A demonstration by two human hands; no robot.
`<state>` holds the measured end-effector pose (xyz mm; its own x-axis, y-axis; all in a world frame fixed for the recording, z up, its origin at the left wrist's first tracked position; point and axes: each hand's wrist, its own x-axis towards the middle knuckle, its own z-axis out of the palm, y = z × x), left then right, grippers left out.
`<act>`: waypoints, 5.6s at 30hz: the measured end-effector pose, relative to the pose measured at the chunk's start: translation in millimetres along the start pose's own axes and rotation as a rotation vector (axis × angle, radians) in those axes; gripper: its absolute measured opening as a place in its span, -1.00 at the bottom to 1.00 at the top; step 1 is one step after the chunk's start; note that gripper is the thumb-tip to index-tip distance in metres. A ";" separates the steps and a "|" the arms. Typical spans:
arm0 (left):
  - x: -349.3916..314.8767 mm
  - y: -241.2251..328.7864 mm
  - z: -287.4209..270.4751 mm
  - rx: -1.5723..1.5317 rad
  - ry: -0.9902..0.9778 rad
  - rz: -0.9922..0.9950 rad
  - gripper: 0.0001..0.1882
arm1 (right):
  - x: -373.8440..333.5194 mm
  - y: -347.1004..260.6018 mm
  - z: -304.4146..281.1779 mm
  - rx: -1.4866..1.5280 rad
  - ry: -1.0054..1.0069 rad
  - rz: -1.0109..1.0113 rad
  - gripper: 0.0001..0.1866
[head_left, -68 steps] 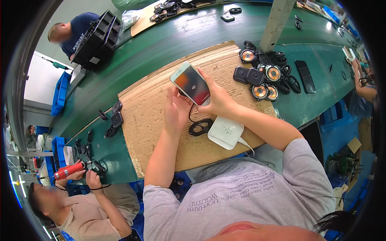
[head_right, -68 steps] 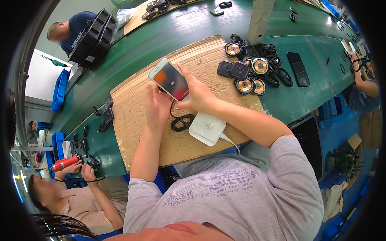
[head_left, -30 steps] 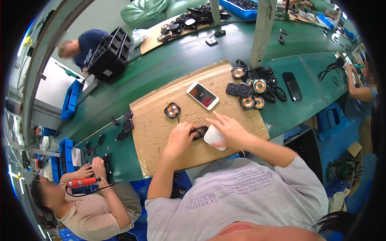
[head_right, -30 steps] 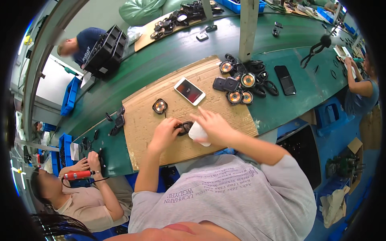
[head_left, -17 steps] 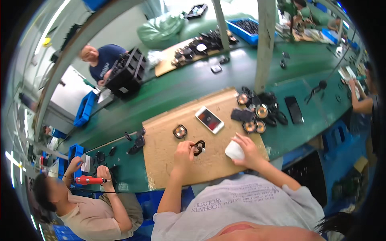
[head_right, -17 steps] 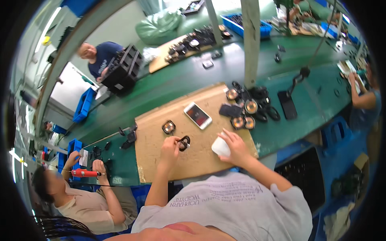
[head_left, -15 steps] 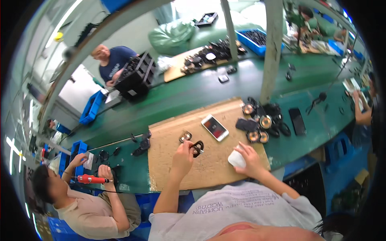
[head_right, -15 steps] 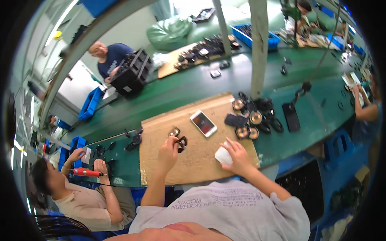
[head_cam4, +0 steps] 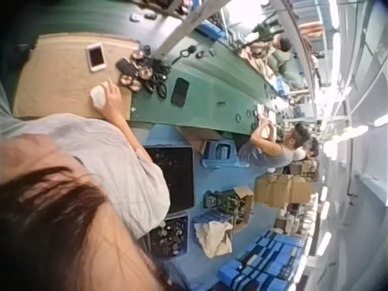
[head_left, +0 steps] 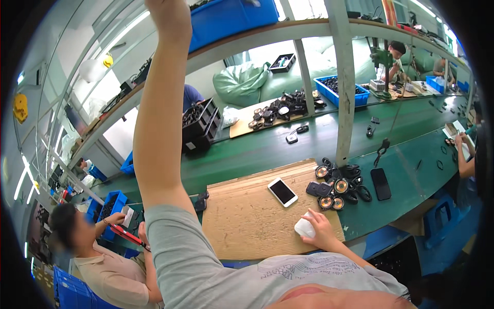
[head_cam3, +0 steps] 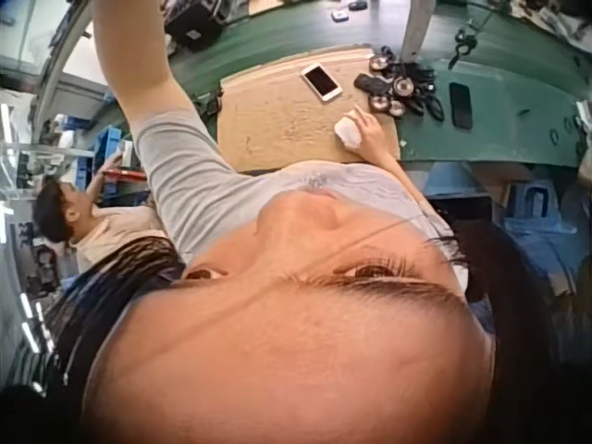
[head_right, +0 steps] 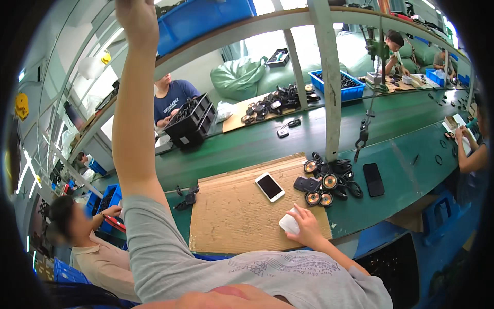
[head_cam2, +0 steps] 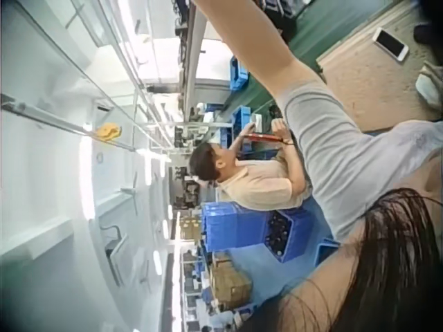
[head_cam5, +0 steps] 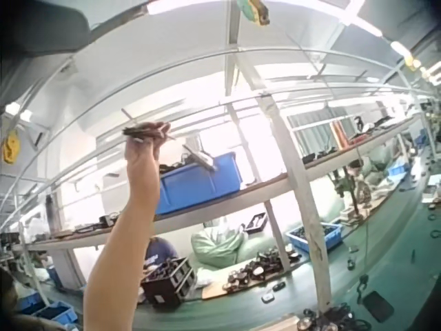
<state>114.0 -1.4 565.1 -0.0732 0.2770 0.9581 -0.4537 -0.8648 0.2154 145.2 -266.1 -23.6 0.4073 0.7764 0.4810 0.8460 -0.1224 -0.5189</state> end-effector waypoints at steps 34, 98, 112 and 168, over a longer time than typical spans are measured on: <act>-251.8 111.7 -85.1 0.218 -0.548 0.584 -0.73 | 0.6 -2.1 -5.8 0.048 -0.004 0.026 -0.31; -503.5 -119.0 -181.4 -0.034 -0.873 -0.978 -0.87 | 27.9 -36.1 -7.2 -0.139 0.012 0.016 -0.43; -533.4 -70.5 -175.3 -0.303 -0.777 -1.218 -0.89 | 66.8 -43.0 34.8 0.383 0.149 0.402 -0.75; -517.0 -67.1 -189.3 -0.058 -1.379 -0.979 -0.93 | 22.0 -41.4 8.8 -0.036 -0.132 0.229 -0.14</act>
<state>14.1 -7.3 19.5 0.9933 0.0881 -0.0750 0.1123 -0.5785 0.8079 116.1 -238.5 2.3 0.5431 0.7995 0.2564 0.7495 -0.3240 -0.5772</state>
